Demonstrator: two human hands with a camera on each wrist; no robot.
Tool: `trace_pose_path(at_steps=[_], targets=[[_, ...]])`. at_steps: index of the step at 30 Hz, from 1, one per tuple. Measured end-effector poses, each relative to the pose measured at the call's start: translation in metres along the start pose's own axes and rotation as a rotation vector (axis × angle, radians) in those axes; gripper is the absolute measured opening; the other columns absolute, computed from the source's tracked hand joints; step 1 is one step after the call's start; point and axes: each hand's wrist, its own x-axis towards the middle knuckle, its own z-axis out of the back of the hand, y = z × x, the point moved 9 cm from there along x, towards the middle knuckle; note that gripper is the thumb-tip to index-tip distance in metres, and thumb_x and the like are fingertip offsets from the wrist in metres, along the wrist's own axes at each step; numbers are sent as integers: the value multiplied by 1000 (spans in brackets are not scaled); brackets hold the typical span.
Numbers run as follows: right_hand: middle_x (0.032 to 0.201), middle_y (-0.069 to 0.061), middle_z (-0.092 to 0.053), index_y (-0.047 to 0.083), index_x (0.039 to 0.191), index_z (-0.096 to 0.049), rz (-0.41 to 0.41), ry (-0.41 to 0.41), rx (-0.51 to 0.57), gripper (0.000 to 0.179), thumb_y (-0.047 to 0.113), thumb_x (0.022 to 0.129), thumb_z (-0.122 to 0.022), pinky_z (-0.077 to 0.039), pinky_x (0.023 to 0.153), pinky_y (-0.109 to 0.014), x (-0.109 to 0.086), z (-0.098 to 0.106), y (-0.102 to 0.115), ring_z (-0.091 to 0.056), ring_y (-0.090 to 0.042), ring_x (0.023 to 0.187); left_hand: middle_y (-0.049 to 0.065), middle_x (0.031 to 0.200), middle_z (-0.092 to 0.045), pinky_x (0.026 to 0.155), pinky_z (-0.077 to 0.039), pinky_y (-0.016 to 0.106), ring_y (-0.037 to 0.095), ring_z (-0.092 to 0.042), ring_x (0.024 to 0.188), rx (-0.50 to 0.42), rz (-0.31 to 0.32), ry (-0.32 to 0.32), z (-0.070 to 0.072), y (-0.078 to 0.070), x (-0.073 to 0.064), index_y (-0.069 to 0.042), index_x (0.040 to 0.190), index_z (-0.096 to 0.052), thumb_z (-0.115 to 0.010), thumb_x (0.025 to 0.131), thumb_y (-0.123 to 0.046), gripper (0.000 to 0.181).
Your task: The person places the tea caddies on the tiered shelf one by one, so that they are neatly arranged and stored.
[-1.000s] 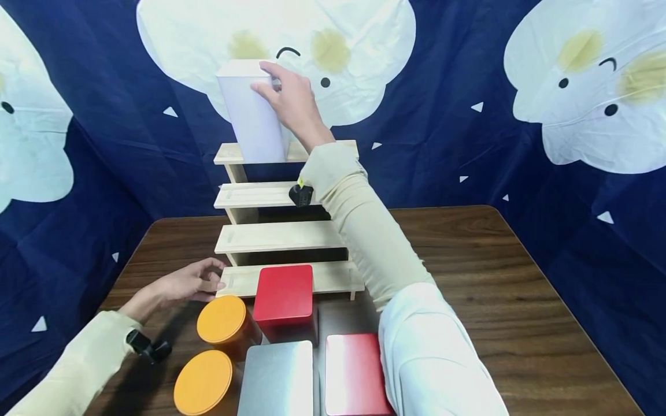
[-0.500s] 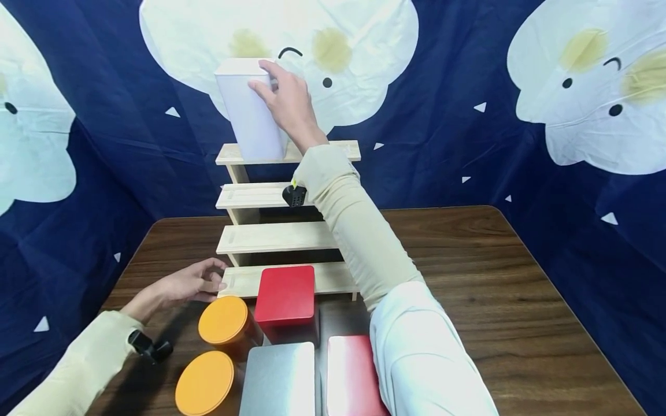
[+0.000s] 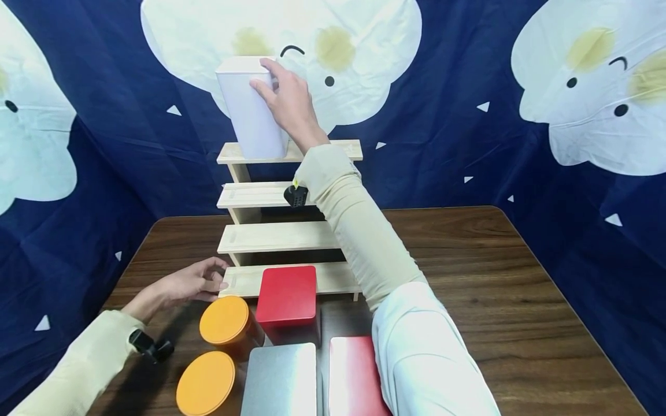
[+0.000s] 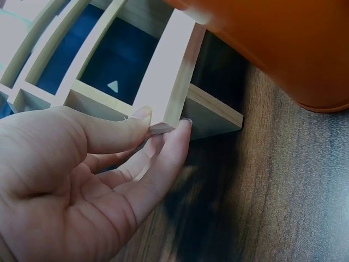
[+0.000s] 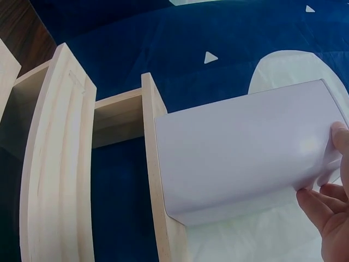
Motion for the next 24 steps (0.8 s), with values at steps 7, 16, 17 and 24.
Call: trace_pose_path(at_steps=[7, 16, 17, 24], targets=[[143, 8, -48, 29, 141, -46, -7, -19, -34, 48, 38, 95, -57, -44, 102, -22, -1, -1, 0, -52, -15, 127, 14, 96, -55, 76, -59, 33, 18, -61, 81, 7, 5, -9, 1, 1, 0, 4, 131, -30, -58, 93, -4, 48], [142, 6, -49, 28, 140, -47, -3, -15, -17, 48, 38, 95, -58, -45, 101, -22, -2, -2, 0, -54, -16, 125, 13, 95, -55, 76, -59, 33, 18, -61, 80, 5, 4, -4, 0, 1, 1, 4, 130, -30, -59, 93, -4, 48], [142, 6, -50, 28, 140, -48, -2, -14, -15, 48, 38, 94, -58, -45, 101, -22, -2, -2, 0, -54, -16, 125, 13, 94, -55, 76, -59, 33, 18, -61, 80, 5, 4, -4, 0, 1, 1, 4, 130, -30, -59, 93, -4, 48], [142, 6, -50, 28, 140, -47, -3, -6, -19, 48, 38, 94, -58, -45, 101, -21, -1, -3, -2, -54, -15, 125, 14, 96, -55, 78, -59, 36, 18, -61, 80, 5, 7, -8, 0, 2, 1, 4, 131, -31, -59, 92, -4, 49]])
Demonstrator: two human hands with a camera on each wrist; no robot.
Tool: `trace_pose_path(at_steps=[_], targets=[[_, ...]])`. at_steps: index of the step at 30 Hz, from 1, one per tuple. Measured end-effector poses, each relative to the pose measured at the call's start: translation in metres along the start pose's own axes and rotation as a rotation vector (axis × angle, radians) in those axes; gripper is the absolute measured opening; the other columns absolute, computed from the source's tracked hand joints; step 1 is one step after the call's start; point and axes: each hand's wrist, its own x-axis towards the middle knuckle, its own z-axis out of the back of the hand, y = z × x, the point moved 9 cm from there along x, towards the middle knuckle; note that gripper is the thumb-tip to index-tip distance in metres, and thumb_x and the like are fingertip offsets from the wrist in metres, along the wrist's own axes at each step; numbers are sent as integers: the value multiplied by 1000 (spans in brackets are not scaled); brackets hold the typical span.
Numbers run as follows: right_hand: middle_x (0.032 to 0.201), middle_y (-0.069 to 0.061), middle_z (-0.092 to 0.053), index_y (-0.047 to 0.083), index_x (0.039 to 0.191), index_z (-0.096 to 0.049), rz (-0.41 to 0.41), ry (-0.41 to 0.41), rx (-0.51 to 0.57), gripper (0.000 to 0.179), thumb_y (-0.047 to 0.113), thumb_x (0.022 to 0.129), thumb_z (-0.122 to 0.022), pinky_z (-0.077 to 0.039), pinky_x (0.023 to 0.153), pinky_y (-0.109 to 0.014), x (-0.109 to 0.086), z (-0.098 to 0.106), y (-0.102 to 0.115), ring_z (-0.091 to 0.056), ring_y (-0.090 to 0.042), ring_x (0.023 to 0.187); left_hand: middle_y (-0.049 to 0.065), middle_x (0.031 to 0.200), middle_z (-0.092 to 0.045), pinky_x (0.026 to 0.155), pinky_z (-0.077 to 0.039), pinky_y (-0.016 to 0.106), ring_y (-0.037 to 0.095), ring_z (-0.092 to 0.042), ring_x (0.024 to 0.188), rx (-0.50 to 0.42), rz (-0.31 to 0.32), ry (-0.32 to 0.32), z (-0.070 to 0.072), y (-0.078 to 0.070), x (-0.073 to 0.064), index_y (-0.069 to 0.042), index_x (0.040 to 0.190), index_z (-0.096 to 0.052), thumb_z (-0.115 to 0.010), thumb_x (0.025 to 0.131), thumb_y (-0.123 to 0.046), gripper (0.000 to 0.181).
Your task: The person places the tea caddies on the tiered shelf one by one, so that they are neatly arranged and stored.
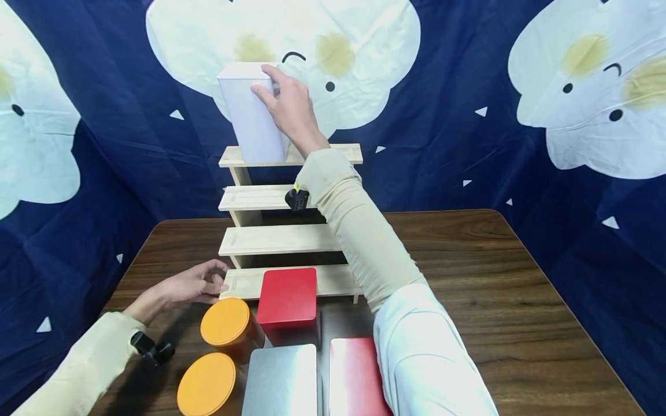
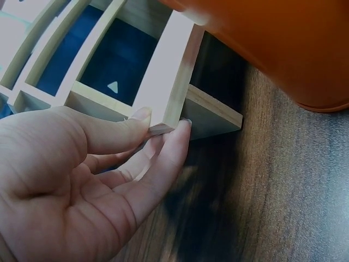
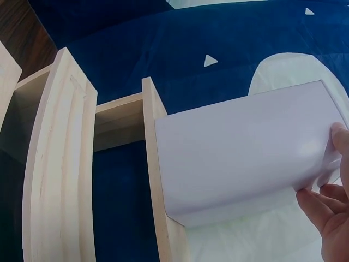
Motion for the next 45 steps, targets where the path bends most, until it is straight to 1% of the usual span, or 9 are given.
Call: trace_pose_path(at_steps=[12, 14, 17, 21, 25, 28, 33, 40, 45], targets=[[144, 7, -47, 29, 142, -45, 8, 25, 28, 50, 38, 94, -58, -43, 103, -20, 2, 0, -4, -51, -15, 128, 14, 96, -56, 77, -59, 35, 19, -61, 79, 11, 7, -7, 0, -1, 3, 4, 131, -31, -60, 92, -4, 49], [146, 8, -44, 30, 143, -42, 10, 38, 46, 52, 38, 95, -57, -41, 104, -19, 1, 1, -6, -50, -14, 129, 14, 96, -55, 76, -59, 34, 19, -61, 79, 14, 6, -6, 0, -2, 3, 4, 131, -31, -59, 92, -4, 48], [150, 8, -38, 31, 148, -32, 8, 53, 51, 59, 41, 95, -56, -39, 106, -20, 0, 3, -8, -46, -13, 131, 14, 95, -56, 76, -59, 33, 18, -61, 79, 19, 0, -7, -1, -4, 5, 4, 130, -31, -59, 93, -4, 47], [153, 1, -32, 30, 152, -18, 1, 73, 33, 71, 46, 93, -55, -39, 107, -26, -4, 7, -9, -43, -15, 133, 13, 93, -56, 75, -59, 32, 18, -60, 78, 26, -6, -11, 1, -6, 6, 4, 129, -32, -58, 93, -3, 46], [152, -1, -32, 28, 151, -20, 6, 93, 34, 72, 46, 92, -56, -39, 107, -27, -10, 9, -9, -43, -16, 131, 13, 94, -55, 75, -59, 32, 17, -60, 78, 24, -6, 1, 2, -6, 5, 5, 130, -31, -58, 93, -3, 47], [152, -1, -32, 27, 151, -23, 27, 109, 41, 70, 44, 92, -58, -40, 106, -26, -16, 11, -8, -43, -16, 131, 13, 94, -55, 76, -59, 33, 18, -60, 79, 20, -6, 8, 3, -6, 5, 5, 130, -30, -58, 93, -3, 47], [151, -3, -32, 25, 151, -23, 65, 134, 34, 72, 43, 92, -59, -42, 105, -28, -29, 14, -10, -42, -16, 132, 12, 93, -56, 76, -59, 32, 18, -60, 78, 28, -14, 4, 3, -6, 6, 5, 130, -30, -58, 93, -3, 47], [152, -2, -31, 25, 151, -24, 81, 174, 49, 70, 41, 92, -60, -41, 107, -27, -54, 22, -17, -41, -14, 135, 13, 94, -55, 76, -59, 33, 18, -60, 80, 32, -8, 9, 5, -5, 7, 4, 130, -31, -57, 93, -3, 46], [152, -7, -31, 17, 151, -24, 97, 204, 77, 67, 31, 95, -58, -39, 109, -30, -79, 27, -4, -40, -20, 136, 14, 96, -56, 77, -59, 33, 18, -60, 81, 20, -10, 8, 7, -3, 5, 5, 130, -29, -58, 93, -3, 48]])
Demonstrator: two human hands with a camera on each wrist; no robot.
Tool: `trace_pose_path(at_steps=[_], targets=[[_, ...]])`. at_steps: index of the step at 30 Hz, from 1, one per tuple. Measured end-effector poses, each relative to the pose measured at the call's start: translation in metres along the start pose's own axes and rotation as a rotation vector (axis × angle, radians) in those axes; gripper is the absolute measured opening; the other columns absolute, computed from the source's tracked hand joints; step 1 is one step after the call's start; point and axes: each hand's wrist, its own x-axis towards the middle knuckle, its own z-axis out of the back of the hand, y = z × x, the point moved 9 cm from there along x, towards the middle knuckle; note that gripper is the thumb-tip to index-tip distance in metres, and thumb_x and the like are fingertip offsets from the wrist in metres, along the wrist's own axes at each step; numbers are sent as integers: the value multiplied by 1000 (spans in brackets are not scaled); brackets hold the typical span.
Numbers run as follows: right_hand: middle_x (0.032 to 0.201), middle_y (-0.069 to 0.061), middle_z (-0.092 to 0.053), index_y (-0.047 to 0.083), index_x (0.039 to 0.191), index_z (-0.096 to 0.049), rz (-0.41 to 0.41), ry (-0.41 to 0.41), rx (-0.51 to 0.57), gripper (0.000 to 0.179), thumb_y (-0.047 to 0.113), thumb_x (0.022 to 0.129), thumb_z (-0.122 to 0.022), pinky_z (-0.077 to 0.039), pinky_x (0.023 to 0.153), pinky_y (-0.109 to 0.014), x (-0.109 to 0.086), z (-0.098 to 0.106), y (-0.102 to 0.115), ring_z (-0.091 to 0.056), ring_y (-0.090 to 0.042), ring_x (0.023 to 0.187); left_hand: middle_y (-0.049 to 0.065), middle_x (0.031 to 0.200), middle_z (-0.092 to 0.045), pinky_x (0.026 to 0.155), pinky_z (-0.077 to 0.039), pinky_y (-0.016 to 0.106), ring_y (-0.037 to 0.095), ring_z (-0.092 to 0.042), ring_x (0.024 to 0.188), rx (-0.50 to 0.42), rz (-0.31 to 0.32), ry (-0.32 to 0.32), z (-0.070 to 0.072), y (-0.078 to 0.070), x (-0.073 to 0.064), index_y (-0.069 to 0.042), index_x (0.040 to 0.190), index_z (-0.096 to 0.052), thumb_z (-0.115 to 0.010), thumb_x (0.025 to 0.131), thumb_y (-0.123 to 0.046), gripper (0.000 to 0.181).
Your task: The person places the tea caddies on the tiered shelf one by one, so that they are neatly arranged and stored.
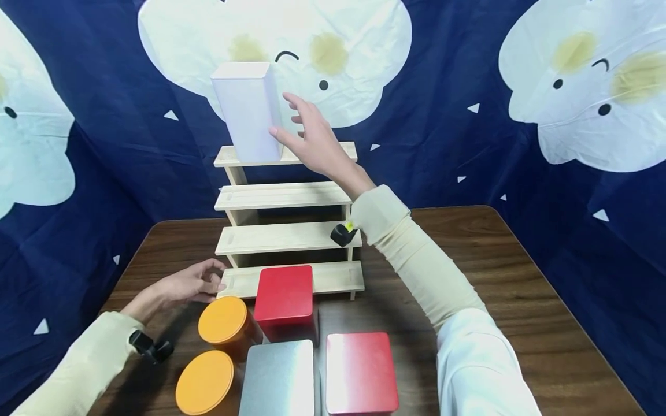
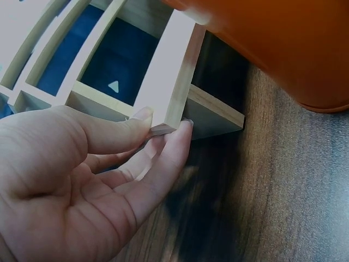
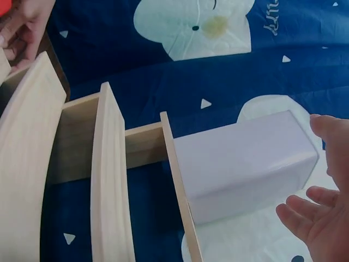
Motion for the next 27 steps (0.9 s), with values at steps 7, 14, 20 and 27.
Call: trace_pose_path(at_steps=[7, 14, 20, 27], targets=[[151, -11, -32, 10, 149, -27, 29, 18, 28, 61, 20, 97, -55, -38, 110, -36, -33, 4, 14, -41, -26, 135, 15, 99, -56, 76, -59, 32, 19, -60, 83, -16, -8, 4, 0, 3, -2, 4, 132, -29, -59, 93, -5, 51], [153, -9, -31, 7, 148, -29, 47, 47, 48, 60, 14, 96, -56, -39, 109, -42, -66, 9, -3, -43, -27, 134, 15, 98, -55, 78, -59, 34, 19, -60, 83, -10, -5, 1, 1, 2, 0, 4, 131, -30, -60, 93, -6, 50], [151, -13, -33, 4, 146, -31, 43, 57, 34, 59, 12, 94, -58, -40, 108, -45, -87, 9, -13, -45, -32, 131, 14, 98, -54, 78, -59, 34, 18, -60, 82, -20, 3, 4, 1, 1, 0, 4, 132, -29, -59, 93, -6, 50], [150, -5, -37, 10, 146, -33, 62, 71, 109, 59, 11, 93, -60, -42, 107, -41, -105, 1, -34, -47, -25, 131, 15, 99, -54, 78, -59, 34, 18, -60, 83, -16, 2, -3, 1, 4, -1, 4, 132, -29, -59, 93, -6, 51]])
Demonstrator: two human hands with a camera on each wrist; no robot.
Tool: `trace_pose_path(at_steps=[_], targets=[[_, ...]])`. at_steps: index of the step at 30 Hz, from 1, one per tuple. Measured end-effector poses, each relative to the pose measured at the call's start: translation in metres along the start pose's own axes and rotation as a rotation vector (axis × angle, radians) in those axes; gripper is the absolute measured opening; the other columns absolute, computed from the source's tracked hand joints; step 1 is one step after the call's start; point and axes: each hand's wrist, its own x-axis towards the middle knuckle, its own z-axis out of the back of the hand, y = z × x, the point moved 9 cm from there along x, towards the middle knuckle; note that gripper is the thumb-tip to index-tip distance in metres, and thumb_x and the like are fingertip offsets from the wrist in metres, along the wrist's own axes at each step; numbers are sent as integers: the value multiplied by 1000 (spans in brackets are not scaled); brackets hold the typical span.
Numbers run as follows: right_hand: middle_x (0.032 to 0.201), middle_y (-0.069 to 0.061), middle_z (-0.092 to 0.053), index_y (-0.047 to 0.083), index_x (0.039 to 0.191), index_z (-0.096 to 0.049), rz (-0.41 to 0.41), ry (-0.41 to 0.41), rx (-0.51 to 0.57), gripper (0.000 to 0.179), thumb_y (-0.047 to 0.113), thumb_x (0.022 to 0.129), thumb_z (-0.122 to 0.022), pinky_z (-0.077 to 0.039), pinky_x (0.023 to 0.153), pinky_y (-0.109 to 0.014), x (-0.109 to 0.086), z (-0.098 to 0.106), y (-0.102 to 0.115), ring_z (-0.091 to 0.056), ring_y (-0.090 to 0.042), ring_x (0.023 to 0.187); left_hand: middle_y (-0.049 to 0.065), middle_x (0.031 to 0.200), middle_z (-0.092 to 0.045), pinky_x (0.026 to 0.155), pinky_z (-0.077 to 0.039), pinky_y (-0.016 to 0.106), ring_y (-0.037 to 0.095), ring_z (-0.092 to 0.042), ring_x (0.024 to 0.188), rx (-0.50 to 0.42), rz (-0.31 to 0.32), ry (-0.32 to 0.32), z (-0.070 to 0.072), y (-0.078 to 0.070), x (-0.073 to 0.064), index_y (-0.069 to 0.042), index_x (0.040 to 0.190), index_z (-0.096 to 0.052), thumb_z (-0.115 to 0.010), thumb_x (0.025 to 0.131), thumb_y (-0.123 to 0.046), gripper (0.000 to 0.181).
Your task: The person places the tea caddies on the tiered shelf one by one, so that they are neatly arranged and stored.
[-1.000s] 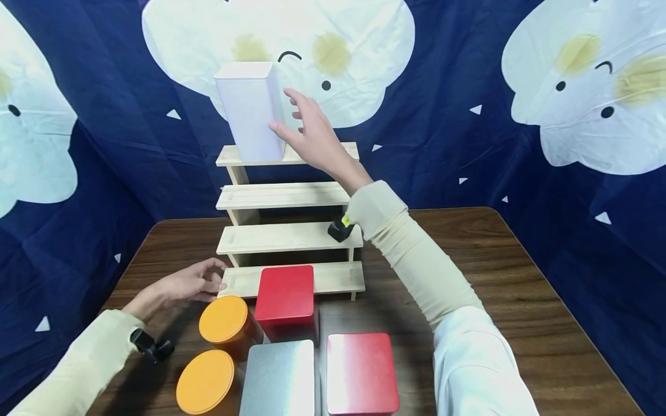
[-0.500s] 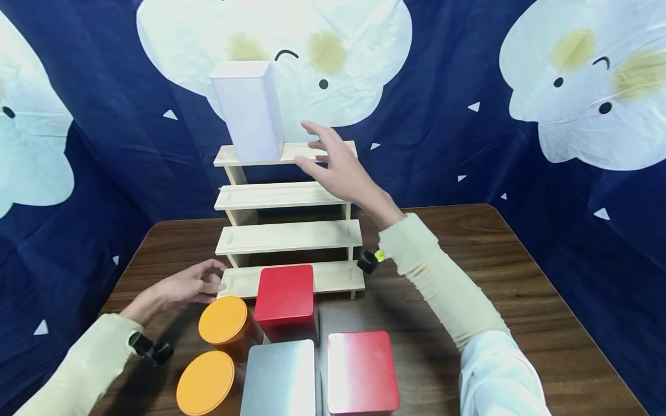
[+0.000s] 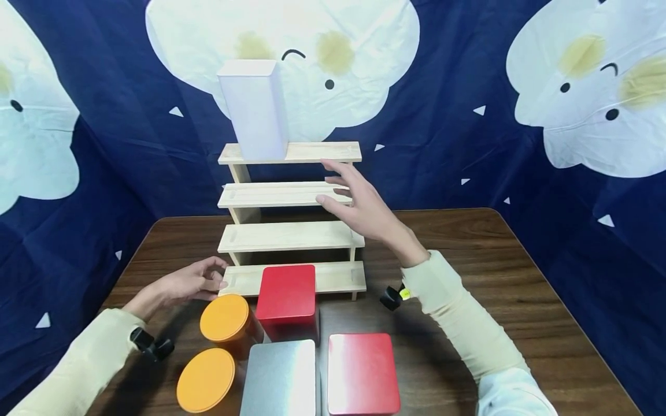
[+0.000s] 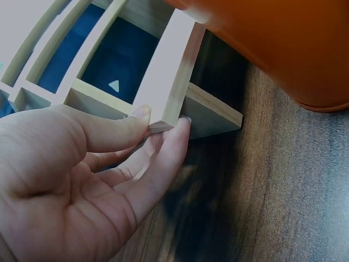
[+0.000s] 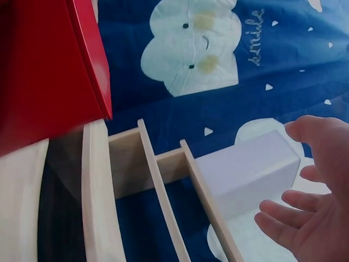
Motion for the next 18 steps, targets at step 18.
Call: trace_pose_path(at_steps=[18], targets=[[145, -3, -44, 16, 146, -34, -54, 98, 17, 61, 13, 92, -63, -47, 101, -42, -63, -8, -14, -52, -21, 126, 16, 99, -54, 79, -59, 35, 20, -60, 84, -25, -5, 9, 1, 2, 2, 3, 132, -29, -59, 93, -6, 50]])
